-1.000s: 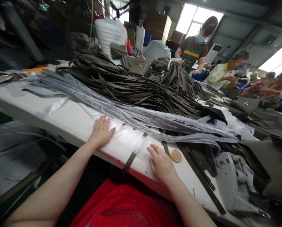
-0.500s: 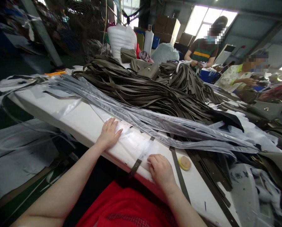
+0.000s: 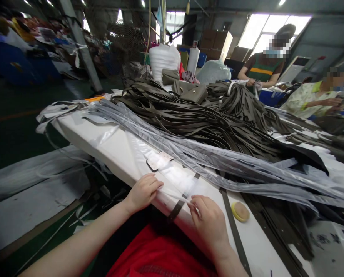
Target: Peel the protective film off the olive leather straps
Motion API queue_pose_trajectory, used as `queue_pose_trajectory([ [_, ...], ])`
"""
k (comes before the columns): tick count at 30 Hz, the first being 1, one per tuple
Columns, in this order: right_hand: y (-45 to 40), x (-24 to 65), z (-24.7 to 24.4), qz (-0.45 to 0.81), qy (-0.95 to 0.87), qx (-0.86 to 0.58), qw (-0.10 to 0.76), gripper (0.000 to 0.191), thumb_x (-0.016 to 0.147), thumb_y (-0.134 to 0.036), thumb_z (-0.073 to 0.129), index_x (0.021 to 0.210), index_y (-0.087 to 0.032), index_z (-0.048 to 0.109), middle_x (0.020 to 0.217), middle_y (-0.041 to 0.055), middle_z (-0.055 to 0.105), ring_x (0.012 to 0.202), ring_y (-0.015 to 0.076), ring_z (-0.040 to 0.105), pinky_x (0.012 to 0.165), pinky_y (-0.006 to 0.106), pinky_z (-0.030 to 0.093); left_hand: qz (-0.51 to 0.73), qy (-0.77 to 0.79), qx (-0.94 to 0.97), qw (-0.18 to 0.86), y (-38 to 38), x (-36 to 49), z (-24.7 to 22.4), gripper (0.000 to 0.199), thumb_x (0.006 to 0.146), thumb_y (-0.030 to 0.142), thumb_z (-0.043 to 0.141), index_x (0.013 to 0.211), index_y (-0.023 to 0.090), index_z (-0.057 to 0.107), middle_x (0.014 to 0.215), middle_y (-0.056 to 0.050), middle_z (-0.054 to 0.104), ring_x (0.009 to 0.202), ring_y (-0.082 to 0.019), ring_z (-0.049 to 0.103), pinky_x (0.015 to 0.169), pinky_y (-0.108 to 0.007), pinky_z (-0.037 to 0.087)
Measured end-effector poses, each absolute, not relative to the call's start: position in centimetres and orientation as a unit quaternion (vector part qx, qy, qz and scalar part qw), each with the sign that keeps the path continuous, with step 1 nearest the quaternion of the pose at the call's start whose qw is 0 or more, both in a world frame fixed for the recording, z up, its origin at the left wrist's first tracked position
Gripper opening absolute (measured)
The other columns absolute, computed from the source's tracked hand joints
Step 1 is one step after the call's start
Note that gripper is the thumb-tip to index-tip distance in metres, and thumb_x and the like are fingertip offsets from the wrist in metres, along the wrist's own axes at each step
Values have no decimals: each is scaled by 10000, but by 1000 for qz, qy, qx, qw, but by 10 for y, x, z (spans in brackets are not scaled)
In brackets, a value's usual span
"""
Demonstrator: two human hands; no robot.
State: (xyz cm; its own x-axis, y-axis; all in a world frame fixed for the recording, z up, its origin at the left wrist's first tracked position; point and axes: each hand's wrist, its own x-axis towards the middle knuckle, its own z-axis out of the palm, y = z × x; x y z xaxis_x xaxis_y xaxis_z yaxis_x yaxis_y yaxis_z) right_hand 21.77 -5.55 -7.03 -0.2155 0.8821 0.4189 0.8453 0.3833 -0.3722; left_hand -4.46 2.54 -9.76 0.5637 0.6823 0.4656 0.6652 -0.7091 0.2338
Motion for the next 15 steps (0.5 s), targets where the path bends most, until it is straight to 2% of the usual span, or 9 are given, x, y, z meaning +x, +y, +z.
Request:
queue_pose_trajectory([
  [2, -50, 220, -85, -4, -778, -580, 242, 94, 908, -192, 546, 968, -210, 617, 1026, 104, 698, 929, 278, 649, 819, 402, 505, 256, 407, 877, 2, 21, -44, -101, 240, 878, 100, 453, 948, 158, 675, 810, -87, 647, 857, -246, 598, 864, -406, 507],
  [5, -43, 221, -104, -77, -767, -605, 199, 359, 816, -134, 603, 1175, -126, 594, 1242, 191, 618, 1092, 340, 591, 930, 458, 484, 243, 410, 879, 11, 15, -40, -101, 228, 863, 85, 468, 949, 158, 666, 798, -73, 633, 818, -235, 581, 806, -380, 507],
  [6, -42, 221, -108, -96, -767, -606, 191, 375, 812, -116, 597, 1187, -114, 599, 1261, 199, 608, 1105, 343, 584, 942, 463, 479, 234, 404, 884, 18, 12, -37, -99, 215, 860, 88, 477, 941, 162, 663, 802, -69, 633, 818, -231, 580, 804, -376, 505],
  [9, -41, 221, -112, -105, -786, -580, 187, 284, 843, -52, 523, 1073, -146, 660, 1146, 148, 672, 1004, 297, 619, 895, 428, 491, 193, 384, 902, 41, 0, -24, -94, 143, 860, 141, 523, 916, 171, 652, 816, -60, 637, 824, -232, 584, 796, -371, 506],
  [12, -45, 220, -107, -88, -803, -545, 227, 251, 858, -43, 498, 985, -170, 673, 1038, 104, 700, 919, 259, 630, 847, 399, 489, 168, 356, 917, 60, -12, -9, -91, 163, 889, 242, 553, 1003, 172, 646, 862, -62, 656, 836, -236, 599, 801, -377, 518],
  [14, -51, 218, -100, -75, -802, -532, 260, 156, 870, -119, 543, 950, -174, 665, 1006, 100, 698, 898, 257, 628, 831, 398, 487, 187, 336, 921, 64, -18, -2, -92, 195, 895, 249, 552, 1053, 175, 640, 1001, -89, 671, 915, -235, 616, 836, -370, 524],
  [15, -54, 217, -96, -70, -802, -527, 272, 115, 870, -172, 573, 947, -176, 659, 999, 101, 695, 896, 260, 626, 831, 402, 486, 209, 328, 919, 58, -19, 1, -92, 198, 887, 229, 554, 1056, 176, 641, 1133, -114, 653, 1011, -244, 611, 888, -375, 516],
])
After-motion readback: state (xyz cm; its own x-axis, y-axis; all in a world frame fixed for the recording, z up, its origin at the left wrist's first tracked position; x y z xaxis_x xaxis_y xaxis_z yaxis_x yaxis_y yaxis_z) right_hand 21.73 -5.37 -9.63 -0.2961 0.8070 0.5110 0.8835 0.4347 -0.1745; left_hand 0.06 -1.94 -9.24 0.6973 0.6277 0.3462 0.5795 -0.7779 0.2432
